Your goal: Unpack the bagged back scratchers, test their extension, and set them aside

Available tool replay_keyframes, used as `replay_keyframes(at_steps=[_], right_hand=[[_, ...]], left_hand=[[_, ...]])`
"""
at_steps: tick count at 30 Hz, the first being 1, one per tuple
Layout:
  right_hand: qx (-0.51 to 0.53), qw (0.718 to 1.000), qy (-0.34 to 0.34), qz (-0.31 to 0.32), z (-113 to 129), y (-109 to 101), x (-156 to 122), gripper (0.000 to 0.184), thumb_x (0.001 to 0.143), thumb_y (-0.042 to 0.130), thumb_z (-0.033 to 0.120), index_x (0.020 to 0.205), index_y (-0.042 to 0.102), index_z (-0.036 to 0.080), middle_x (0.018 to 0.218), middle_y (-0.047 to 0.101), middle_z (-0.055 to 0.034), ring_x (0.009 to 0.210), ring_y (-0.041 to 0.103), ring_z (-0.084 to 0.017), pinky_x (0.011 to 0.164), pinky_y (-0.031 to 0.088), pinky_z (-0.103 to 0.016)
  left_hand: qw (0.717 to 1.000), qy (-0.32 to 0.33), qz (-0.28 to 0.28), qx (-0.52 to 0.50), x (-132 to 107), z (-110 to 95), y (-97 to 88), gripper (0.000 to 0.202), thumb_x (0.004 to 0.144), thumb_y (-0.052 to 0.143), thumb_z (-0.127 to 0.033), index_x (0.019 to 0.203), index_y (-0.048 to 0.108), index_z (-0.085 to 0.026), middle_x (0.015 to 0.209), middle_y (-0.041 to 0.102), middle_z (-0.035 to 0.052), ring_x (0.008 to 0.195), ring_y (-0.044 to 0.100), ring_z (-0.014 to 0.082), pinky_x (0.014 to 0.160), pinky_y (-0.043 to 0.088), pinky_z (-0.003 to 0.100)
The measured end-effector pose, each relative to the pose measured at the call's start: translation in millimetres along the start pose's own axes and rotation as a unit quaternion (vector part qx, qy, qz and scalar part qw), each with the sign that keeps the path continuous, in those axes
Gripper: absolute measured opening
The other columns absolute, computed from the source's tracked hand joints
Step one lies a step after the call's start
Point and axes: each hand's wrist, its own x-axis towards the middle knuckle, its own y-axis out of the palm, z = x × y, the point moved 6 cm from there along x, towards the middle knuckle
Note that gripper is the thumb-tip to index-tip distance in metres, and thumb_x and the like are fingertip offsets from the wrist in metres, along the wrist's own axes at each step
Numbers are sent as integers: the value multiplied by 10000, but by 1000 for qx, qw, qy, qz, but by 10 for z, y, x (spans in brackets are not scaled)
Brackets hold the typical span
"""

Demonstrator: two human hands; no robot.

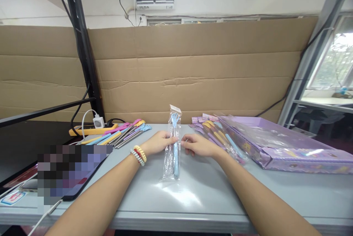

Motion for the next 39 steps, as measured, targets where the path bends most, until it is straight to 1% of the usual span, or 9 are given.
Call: replay_keyframes(at_steps=[7,12,16,19,22,24,29,35,39], right_hand=[[18,1000,1,12,-49,19,26,328,854,405,470,827,520,163,690,606,-27,489,511,-86,541,399,-248],[32,999,8,29,-80,47,37,305,855,403,448,817,517,167,697,606,-28,485,511,-87,518,393,-245],[45,998,18,29,-85,54,29,271,852,405,415,800,511,171,697,602,-23,498,515,-88,532,400,-246],[48,998,17,30,-64,53,16,304,853,397,449,809,508,170,701,603,-25,500,515,-88,529,398,-247],[27,999,21,34,-27,51,-5,365,833,418,519,834,510,165,718,609,-30,499,512,-86,526,394,-248],[10,999,20,39,6,52,-21,379,815,450,534,857,519,163,733,612,-31,510,515,-86,535,399,-249],[10,998,9,62,58,81,-38,357,786,522,500,885,527,157,764,611,-42,543,529,-97,545,416,-255],[20,997,9,71,49,91,-36,352,776,550,476,914,541,152,758,600,-40,555,535,-104,551,426,-258],[14,997,8,73,51,90,-46,347,770,558,465,920,554,152,758,602,-36,556,535,-103,561,425,-261]], left_hand=[[1000,9,4,-9,-2,-3,11,401,769,484,-533,629,487,-157,571,406,-31,525,369,97,503,278,236],[1000,8,6,-2,-6,-6,12,406,776,473,-536,638,498,-156,574,416,-27,526,367,97,507,276,240],[1000,12,10,10,0,4,16,417,783,457,-543,631,494,-157,563,400,-31,521,351,96,513,274,245],[1000,8,11,15,2,12,13,419,784,452,-549,661,513,-154,574,410,-27,532,362,102,521,288,247],[1000,19,3,11,-1,-13,0,409,784,461,-538,655,506,-152,580,410,-30,547,366,100,533,295,243],[1000,26,-2,8,-5,-33,-7,408,781,467,-533,635,488,-153,572,399,-37,543,358,95,533,292,240],[1000,26,2,12,-14,-46,7,397,784,464,-521,634,495,-155,570,413,-31,539,363,97,528,291,243],[999,31,9,32,-6,-31,22,408,800,440,-526,673,543,-153,582,447,-14,543,377,107,534,305,252],[999,30,5,43,-10,-26,13,416,801,442,-530,653,534,-152,581,451,-12,531,377,105,524,306,253]])
